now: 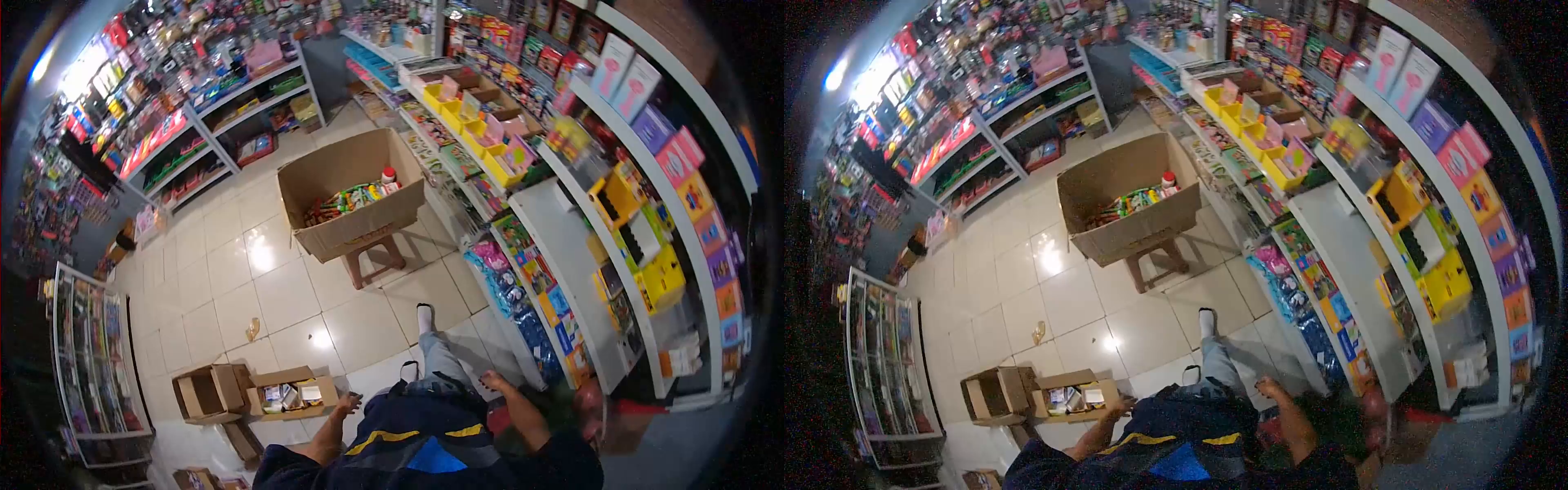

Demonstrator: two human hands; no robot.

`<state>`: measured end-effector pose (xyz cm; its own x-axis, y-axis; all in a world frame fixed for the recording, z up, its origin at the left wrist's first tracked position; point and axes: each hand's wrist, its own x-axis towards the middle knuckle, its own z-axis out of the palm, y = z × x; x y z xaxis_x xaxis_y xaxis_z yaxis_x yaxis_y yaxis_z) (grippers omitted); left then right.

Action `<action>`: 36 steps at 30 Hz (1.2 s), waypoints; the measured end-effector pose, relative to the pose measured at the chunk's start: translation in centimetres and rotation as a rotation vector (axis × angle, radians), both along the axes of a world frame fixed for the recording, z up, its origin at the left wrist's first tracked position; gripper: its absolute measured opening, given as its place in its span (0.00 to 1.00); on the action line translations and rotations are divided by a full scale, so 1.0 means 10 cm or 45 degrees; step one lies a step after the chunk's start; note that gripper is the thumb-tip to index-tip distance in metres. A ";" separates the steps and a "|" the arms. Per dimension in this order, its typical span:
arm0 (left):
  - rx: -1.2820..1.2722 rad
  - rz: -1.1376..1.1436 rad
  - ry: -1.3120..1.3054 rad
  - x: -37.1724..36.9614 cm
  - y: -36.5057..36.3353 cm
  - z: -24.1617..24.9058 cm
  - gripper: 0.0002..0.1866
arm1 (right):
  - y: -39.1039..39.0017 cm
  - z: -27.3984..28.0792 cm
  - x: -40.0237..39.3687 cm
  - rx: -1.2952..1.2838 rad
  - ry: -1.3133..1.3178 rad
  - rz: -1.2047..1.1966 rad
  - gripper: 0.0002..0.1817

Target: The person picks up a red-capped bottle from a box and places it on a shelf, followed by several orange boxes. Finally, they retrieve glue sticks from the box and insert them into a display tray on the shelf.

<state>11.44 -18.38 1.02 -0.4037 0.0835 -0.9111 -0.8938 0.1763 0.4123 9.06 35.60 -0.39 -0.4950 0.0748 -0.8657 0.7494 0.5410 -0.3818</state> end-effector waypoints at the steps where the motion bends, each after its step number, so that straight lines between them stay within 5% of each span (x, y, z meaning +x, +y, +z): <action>1: 0.020 0.044 0.025 -0.05 0.04 0.03 0.30 | -0.04 0.14 -0.18 0.024 -0.020 0.055 0.16; 5: -0.171 -0.027 -0.023 -0.31 0.23 -0.37 0.29 | 0.02 -0.16 -0.76 -0.096 -0.029 0.041 0.16; 10: -0.299 -0.213 0.186 -1.03 0.27 0.49 0.28 | -0.10 0.00 -1.85 -0.130 0.060 0.261 0.15; 11: -0.088 -0.092 0.262 -0.99 0.07 0.07 0.28 | -0.11 0.03 -2.02 -0.122 0.116 0.298 0.15; 13: -0.193 0.135 0.214 -1.26 0.13 0.27 0.25 | -0.12 0.22 -2.36 -0.236 0.193 0.081 0.15; 17: -0.344 0.282 0.122 -1.85 0.29 0.38 0.26 | 0.10 -0.31 -3.11 -0.237 0.168 0.287 0.16; 27: -0.391 0.617 0.655 -2.51 0.46 0.66 0.18 | -0.35 0.10 -4.10 -0.210 0.049 0.245 0.17; 34: -0.886 0.646 1.024 -3.46 0.21 1.26 0.34 | -0.58 0.21 -4.30 -0.191 -0.082 0.378 0.17; 36: -0.952 0.730 1.053 -3.89 0.04 1.48 0.40 | -0.56 0.05 -4.38 -0.319 0.241 0.395 0.16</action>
